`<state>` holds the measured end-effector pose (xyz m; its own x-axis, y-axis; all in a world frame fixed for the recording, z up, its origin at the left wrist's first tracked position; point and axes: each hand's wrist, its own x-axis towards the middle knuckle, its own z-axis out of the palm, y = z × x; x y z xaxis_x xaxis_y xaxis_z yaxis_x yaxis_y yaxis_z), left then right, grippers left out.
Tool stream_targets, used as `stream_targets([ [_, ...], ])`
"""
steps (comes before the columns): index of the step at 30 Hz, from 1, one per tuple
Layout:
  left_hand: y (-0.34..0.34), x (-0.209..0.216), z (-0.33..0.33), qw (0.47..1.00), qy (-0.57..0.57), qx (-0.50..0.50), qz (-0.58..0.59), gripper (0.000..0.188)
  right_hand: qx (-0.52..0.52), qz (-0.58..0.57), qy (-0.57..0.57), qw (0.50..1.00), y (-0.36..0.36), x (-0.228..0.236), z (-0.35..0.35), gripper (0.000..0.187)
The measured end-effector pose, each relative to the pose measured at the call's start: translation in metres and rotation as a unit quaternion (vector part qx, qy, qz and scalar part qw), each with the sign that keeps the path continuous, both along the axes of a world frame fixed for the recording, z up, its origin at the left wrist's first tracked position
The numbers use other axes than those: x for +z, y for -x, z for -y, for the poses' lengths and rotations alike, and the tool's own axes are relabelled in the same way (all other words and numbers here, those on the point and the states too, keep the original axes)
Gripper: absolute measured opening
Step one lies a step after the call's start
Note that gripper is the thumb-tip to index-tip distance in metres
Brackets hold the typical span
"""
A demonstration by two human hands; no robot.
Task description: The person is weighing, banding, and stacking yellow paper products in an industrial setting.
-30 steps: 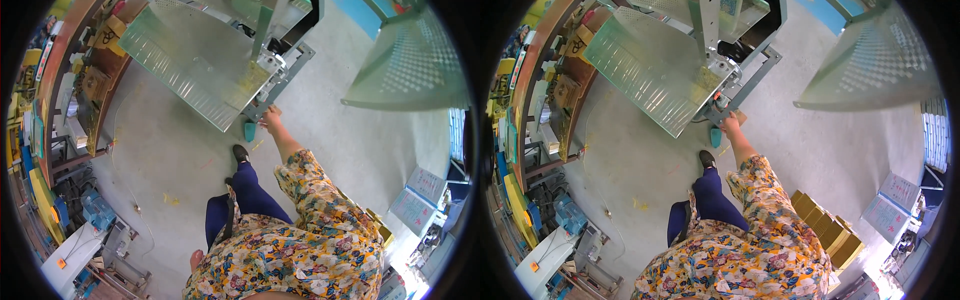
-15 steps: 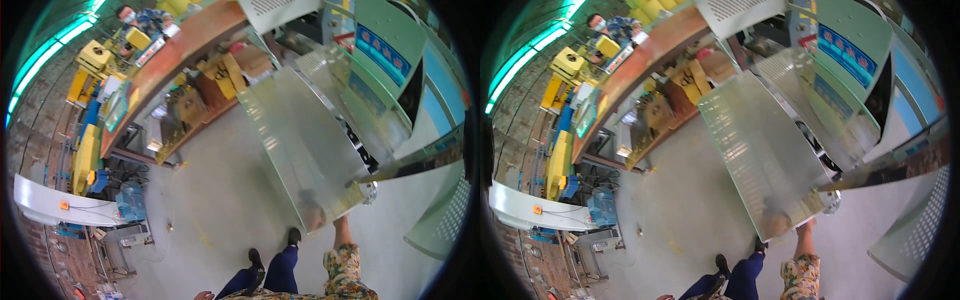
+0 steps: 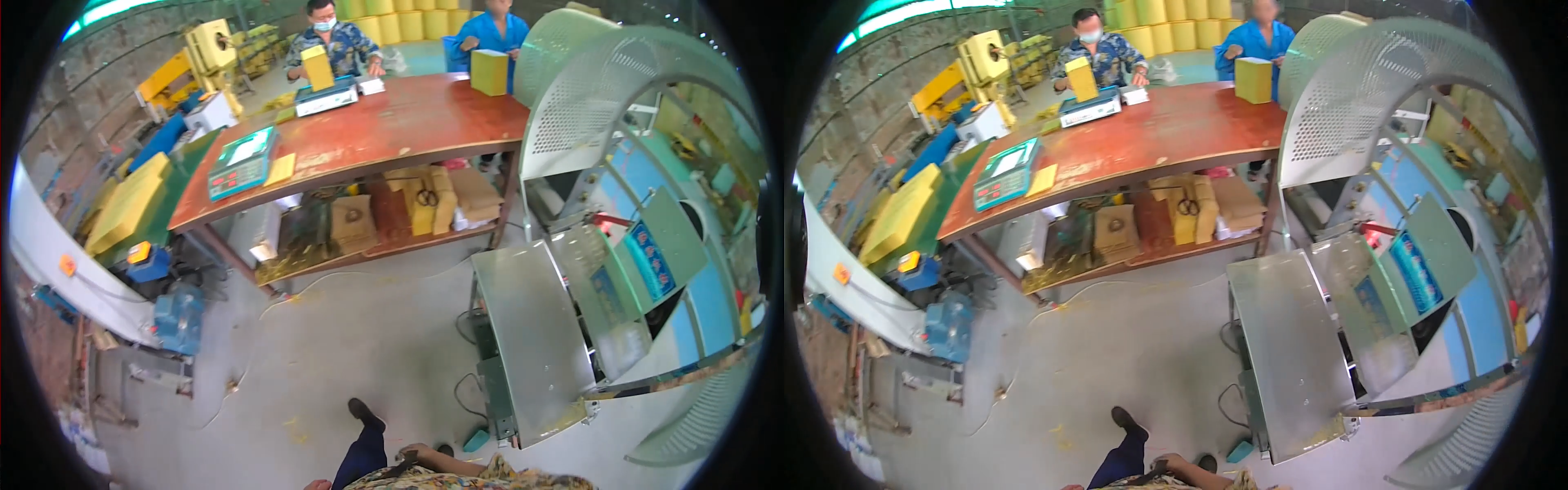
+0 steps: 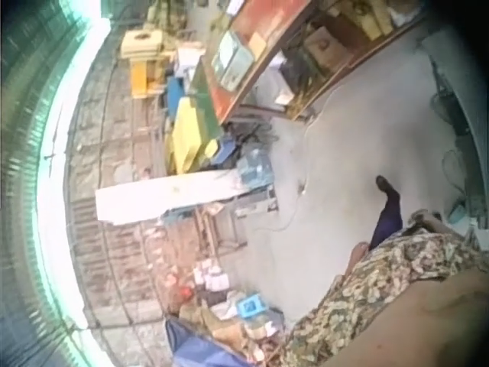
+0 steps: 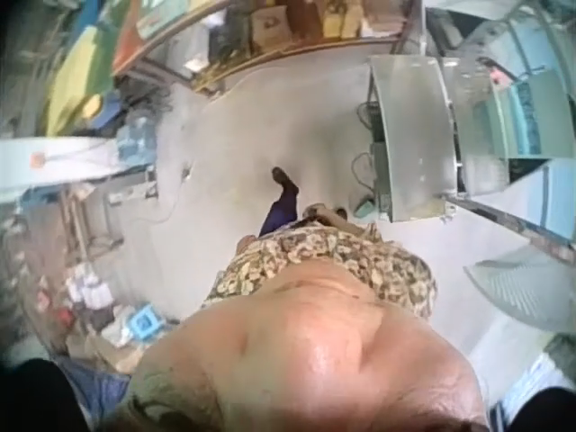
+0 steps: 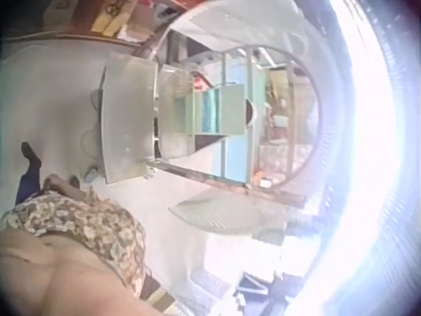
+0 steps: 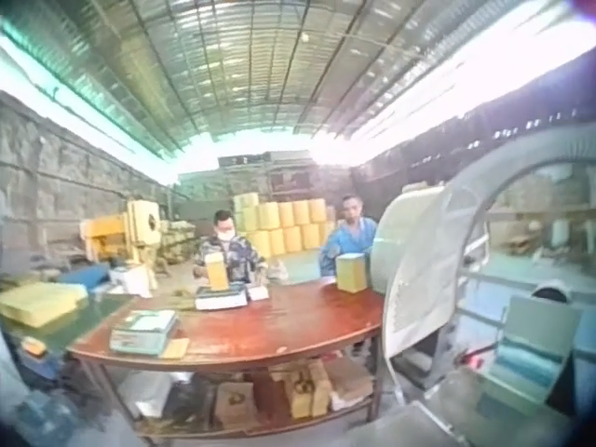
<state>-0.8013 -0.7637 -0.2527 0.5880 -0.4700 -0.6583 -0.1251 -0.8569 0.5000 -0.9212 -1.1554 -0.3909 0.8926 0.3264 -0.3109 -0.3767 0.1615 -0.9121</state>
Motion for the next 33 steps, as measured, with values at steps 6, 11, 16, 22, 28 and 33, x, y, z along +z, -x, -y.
stream_targets([
  [6,-0.114,-0.052,-0.023,0.993,0.027,0.119,-0.008,0.05,-0.089,-0.405,0.169,0.894,-0.157,0.039,0.066,0.03],
  [11,-0.238,0.052,0.029,0.922,0.046,0.385,0.015,0.048,-0.208,-0.34,0.16,0.903,-0.296,0.113,0.1,0.025],
  [16,-0.377,0.1,0.024,0.936,0.038,0.333,0.107,0.046,-0.13,-0.249,0.094,0.955,-0.469,0.18,0.036,0.028],
  [22,-0.549,0.168,0.029,0.848,0.102,0.423,0.301,0.045,0.019,-0.149,0.088,0.985,-0.655,0.2,-0.022,0.028],
  [28,-0.675,0.262,-0.019,0.753,0.054,0.471,0.456,0.046,0.277,0.09,0.194,0.937,-0.834,0.234,-0.078,0.037],
  [33,-0.753,0.302,-0.072,0.725,0.04,0.478,0.495,0.046,0.285,0.424,0.195,0.837,-0.97,0.332,-0.211,0.045],
])
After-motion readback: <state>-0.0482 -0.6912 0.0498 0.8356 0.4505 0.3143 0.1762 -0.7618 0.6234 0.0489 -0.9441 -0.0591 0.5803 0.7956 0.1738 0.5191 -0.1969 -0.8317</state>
